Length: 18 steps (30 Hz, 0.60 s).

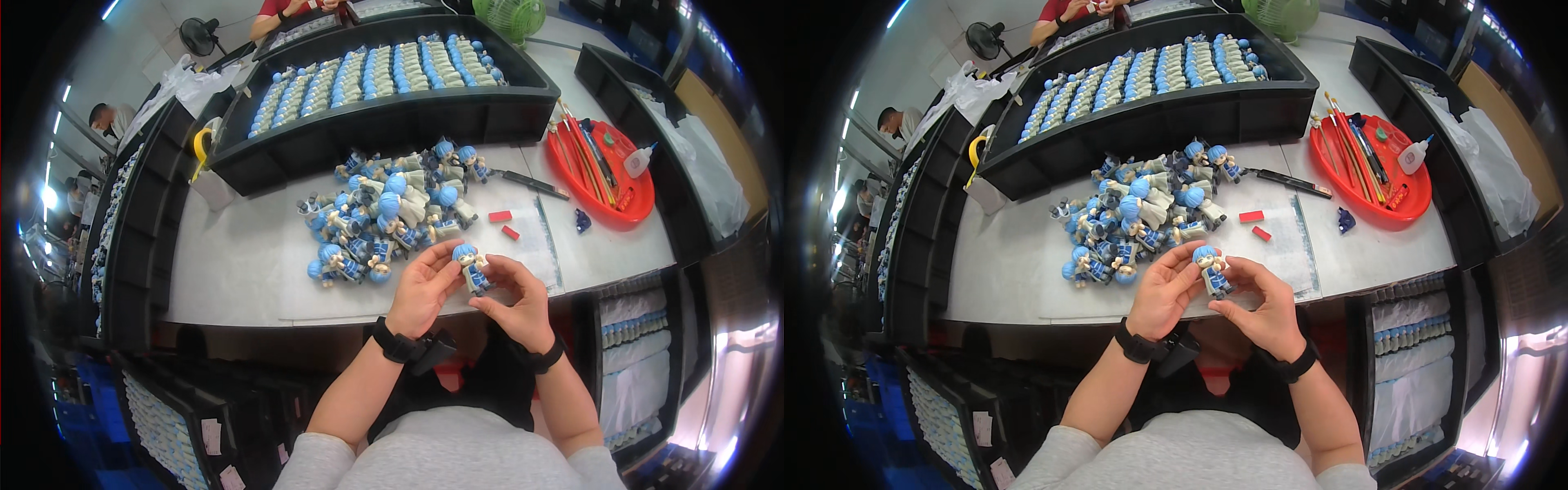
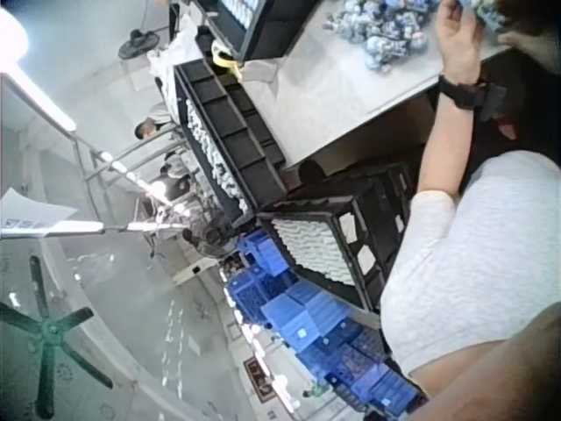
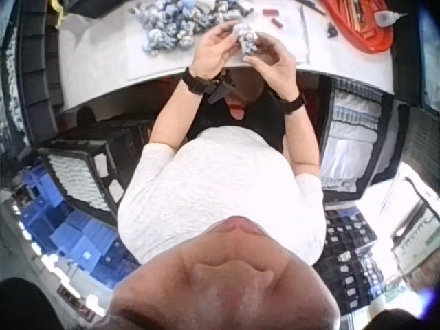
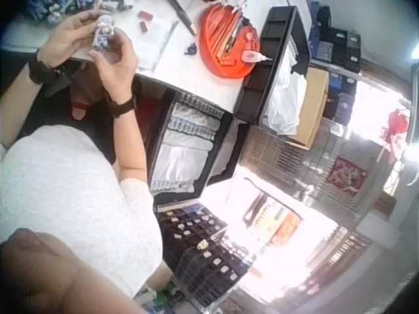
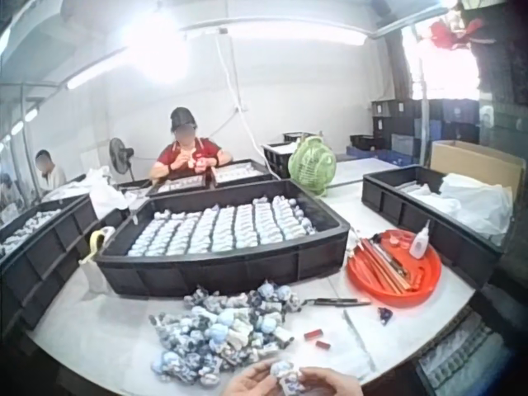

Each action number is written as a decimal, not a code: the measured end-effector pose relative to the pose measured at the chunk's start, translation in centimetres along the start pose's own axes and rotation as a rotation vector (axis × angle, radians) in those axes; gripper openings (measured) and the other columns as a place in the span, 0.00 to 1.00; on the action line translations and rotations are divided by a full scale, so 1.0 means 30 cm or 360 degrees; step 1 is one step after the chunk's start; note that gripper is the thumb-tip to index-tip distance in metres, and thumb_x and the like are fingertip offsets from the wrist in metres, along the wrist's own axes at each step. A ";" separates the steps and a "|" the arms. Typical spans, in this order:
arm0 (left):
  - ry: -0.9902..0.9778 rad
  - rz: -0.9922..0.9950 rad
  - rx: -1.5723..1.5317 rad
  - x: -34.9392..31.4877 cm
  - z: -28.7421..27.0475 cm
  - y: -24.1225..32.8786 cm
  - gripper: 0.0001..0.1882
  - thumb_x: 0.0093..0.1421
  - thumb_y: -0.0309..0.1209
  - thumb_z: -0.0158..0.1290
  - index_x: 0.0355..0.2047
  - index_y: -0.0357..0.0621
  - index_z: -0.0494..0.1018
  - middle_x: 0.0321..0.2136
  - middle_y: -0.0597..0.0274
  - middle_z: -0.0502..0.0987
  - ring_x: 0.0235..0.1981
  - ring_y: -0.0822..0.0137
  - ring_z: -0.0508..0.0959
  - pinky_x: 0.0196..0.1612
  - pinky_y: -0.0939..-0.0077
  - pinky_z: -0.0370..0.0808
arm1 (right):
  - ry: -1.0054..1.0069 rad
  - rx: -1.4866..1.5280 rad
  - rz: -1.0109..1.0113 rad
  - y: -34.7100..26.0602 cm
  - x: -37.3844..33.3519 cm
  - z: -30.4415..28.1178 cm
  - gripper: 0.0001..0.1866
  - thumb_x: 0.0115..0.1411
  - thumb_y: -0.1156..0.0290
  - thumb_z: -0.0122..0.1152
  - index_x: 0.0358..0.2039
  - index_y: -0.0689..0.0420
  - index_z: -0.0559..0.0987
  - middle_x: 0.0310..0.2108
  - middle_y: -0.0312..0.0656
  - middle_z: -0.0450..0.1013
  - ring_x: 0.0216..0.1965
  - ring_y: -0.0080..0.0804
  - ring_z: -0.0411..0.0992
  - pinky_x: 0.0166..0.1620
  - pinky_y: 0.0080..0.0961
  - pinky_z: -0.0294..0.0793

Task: Assembling and finishing small plastic figures at a manufacturing workstation.

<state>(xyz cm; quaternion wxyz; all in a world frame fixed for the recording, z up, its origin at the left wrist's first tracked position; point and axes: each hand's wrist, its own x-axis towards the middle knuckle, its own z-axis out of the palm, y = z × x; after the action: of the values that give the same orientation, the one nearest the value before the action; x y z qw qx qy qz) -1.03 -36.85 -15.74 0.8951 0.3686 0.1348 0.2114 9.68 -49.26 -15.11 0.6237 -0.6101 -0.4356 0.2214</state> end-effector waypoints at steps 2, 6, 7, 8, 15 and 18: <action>0.0010 -0.0011 0.0002 0.003 0.000 0.001 0.17 0.58 0.22 0.41 0.49 0.36 0.59 0.45 0.52 0.67 0.46 0.63 0.69 0.49 0.72 0.67 | 0.0012 -0.0028 0.0013 0.002 0.001 0.002 0.29 0.40 0.75 0.68 0.44 0.63 0.68 0.34 0.43 0.72 0.36 0.27 0.71 0.40 0.21 0.70; 0.0001 -0.0043 -0.0023 0.000 0.006 0.007 0.17 0.58 0.22 0.41 0.49 0.36 0.59 0.45 0.53 0.67 0.46 0.64 0.69 0.49 0.72 0.67 | 0.0051 -0.0043 0.0005 -0.010 -0.002 0.006 0.29 0.39 0.75 0.68 0.44 0.63 0.69 0.34 0.42 0.71 0.36 0.26 0.70 0.40 0.21 0.70; -0.0012 -0.0042 -0.0032 0.000 0.007 0.007 0.18 0.58 0.22 0.41 0.50 0.36 0.59 0.45 0.53 0.67 0.46 0.64 0.69 0.49 0.72 0.67 | 0.0060 -0.0046 -0.0002 -0.011 -0.004 0.007 0.29 0.39 0.76 0.68 0.43 0.63 0.69 0.34 0.42 0.71 0.36 0.26 0.70 0.41 0.20 0.70; -0.0011 -0.0045 -0.0033 -0.001 0.009 0.008 0.18 0.58 0.22 0.41 0.50 0.36 0.59 0.45 0.53 0.67 0.46 0.64 0.69 0.49 0.72 0.67 | 0.0062 -0.0047 0.0001 -0.011 -0.004 0.009 0.29 0.39 0.76 0.68 0.43 0.63 0.69 0.34 0.42 0.71 0.36 0.26 0.70 0.41 0.20 0.70; -0.0029 -0.0071 -0.0070 -0.006 0.012 0.010 0.19 0.58 0.22 0.40 0.51 0.37 0.59 0.45 0.57 0.67 0.46 0.67 0.69 0.50 0.72 0.66 | 0.0096 -0.0147 -0.0090 -0.005 -0.005 0.017 0.28 0.37 0.78 0.68 0.43 0.60 0.70 0.33 0.39 0.71 0.33 0.25 0.69 0.37 0.19 0.68; -0.0033 -0.0095 -0.0086 -0.005 0.012 0.013 0.19 0.58 0.22 0.41 0.51 0.37 0.59 0.43 0.58 0.68 0.45 0.68 0.69 0.49 0.72 0.66 | 0.0103 -0.0166 -0.0125 -0.004 -0.004 0.014 0.29 0.36 0.78 0.68 0.43 0.60 0.70 0.33 0.39 0.71 0.32 0.25 0.69 0.37 0.19 0.68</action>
<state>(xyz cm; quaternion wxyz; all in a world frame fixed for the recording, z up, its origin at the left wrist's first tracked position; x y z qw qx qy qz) -1.12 -36.89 -15.18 0.9121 0.3421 0.1306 0.1842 9.24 -49.13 -15.06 0.6130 -0.6311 -0.4498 0.1538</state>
